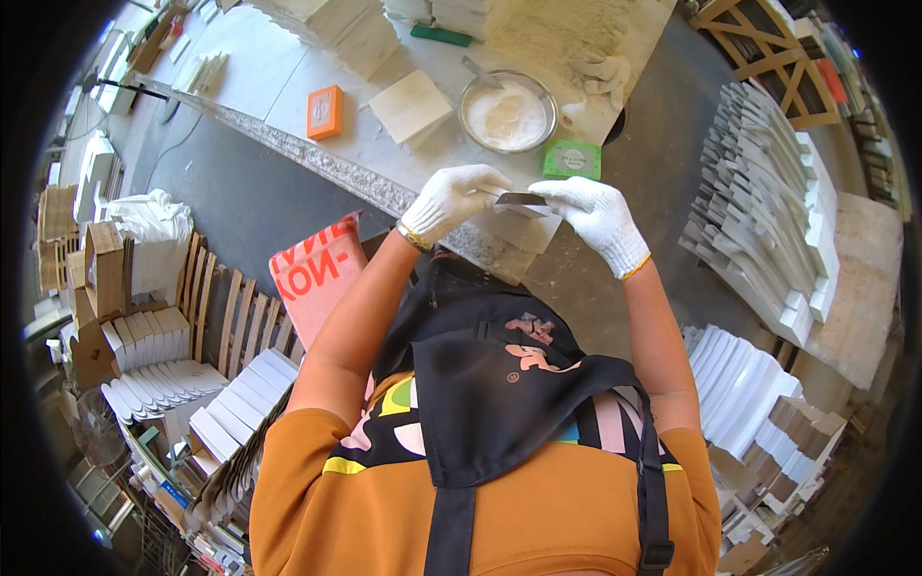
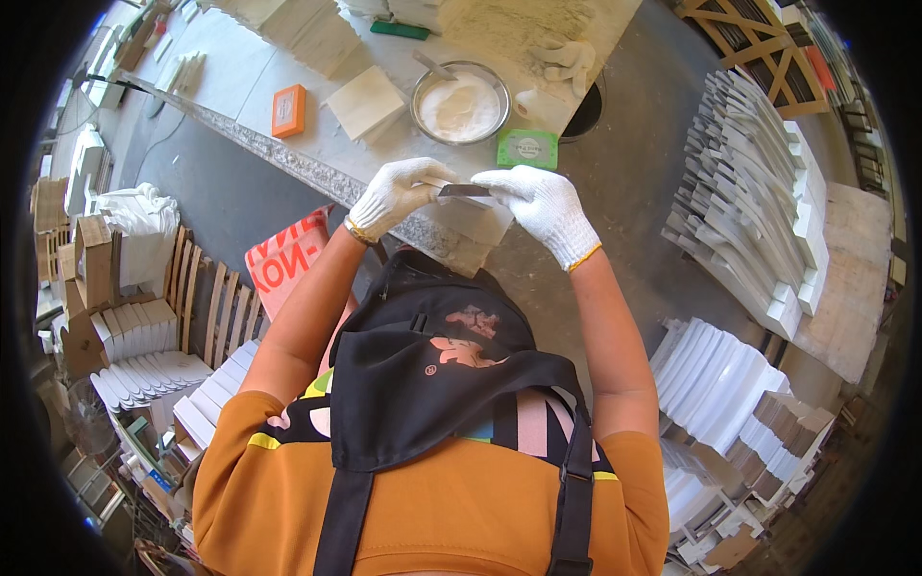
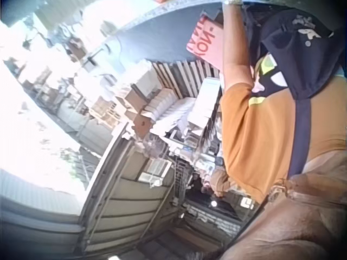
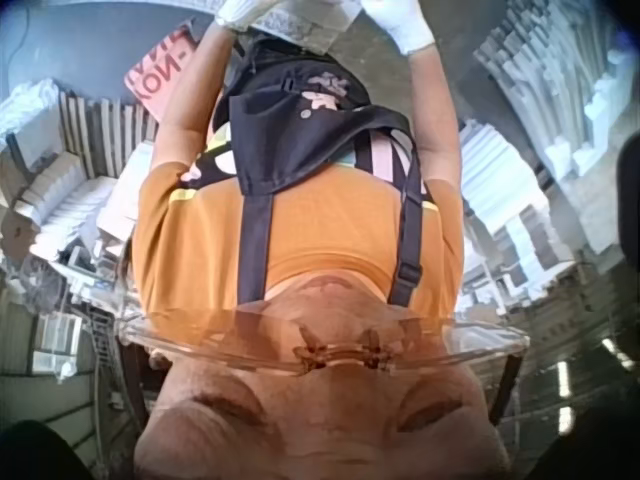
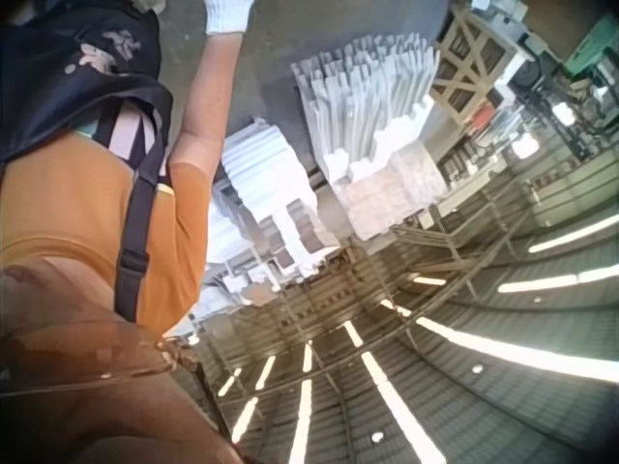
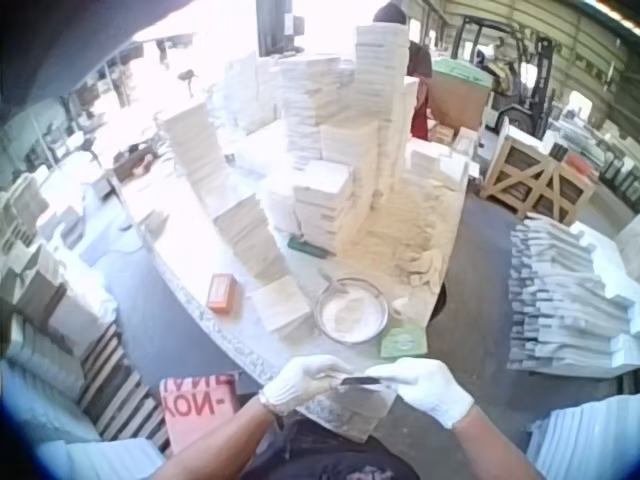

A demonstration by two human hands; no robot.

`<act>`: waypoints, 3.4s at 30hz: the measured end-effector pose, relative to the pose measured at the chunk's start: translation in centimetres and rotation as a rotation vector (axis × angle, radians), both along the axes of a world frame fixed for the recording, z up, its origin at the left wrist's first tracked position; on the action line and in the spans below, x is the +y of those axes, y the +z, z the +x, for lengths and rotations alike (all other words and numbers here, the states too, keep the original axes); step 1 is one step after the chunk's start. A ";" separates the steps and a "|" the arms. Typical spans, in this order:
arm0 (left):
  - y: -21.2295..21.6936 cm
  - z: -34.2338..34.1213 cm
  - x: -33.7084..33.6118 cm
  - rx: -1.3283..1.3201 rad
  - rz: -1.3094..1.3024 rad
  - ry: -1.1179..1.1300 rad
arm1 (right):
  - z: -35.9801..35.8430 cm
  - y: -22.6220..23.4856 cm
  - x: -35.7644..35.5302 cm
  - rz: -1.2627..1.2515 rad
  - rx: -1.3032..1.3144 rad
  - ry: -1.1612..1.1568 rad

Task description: The person applies a white paste to the edges of small square tiles using a metal spatula, then rubs the edges with a green sponge. The person repeats this process on multiple tiles, placing finished pieces on a nearby stack.

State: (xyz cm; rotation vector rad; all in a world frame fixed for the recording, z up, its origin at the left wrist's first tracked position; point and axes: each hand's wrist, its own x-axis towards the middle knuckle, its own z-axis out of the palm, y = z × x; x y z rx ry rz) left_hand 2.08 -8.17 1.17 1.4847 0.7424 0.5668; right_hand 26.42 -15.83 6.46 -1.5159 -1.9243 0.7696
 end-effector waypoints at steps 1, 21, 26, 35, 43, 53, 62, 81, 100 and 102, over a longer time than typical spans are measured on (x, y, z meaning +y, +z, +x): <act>0.1 0.0 0.0 0.005 0.001 0.000 | 0.0 0.0 -0.1 0.002 -0.006 0.003; -0.4 0.5 -0.9 0.164 0.218 0.096 | -3.8 -1.7 -4.0 -0.069 0.243 -0.396; 0.4 0.5 -0.8 0.191 0.260 0.091 | -4.5 -2.6 -4.0 0.059 0.117 -0.401; -0.9 0.1 -0.9 0.184 0.250 0.081 | -4.2 -1.6 -5.1 -0.027 0.089 -0.443; 0.0 0.3 -0.9 0.139 0.210 0.074 | -5.9 -2.2 -4.6 0.011 0.093 -0.469; -1.7 0.2 -0.8 0.189 0.233 0.110 | -7.3 -2.2 -4.8 0.046 0.088 -0.462; -0.2 -0.2 -0.6 0.139 0.130 0.066 | -2.8 0.2 -7.0 -0.252 0.664 -0.716; -4.1 0.3 -3.1 -0.967 -0.822 -0.116 | 0.0 -3.7 -9.9 -0.418 0.395 -0.874; 2.3 -1.9 -2.4 -0.313 -0.484 0.267 | 0.9 -0.1 -9.5 -0.426 0.683 -0.736; 2.0 -2.0 -2.3 -0.302 -0.446 0.285 | 1.1 0.7 -9.3 -0.398 0.619 -0.768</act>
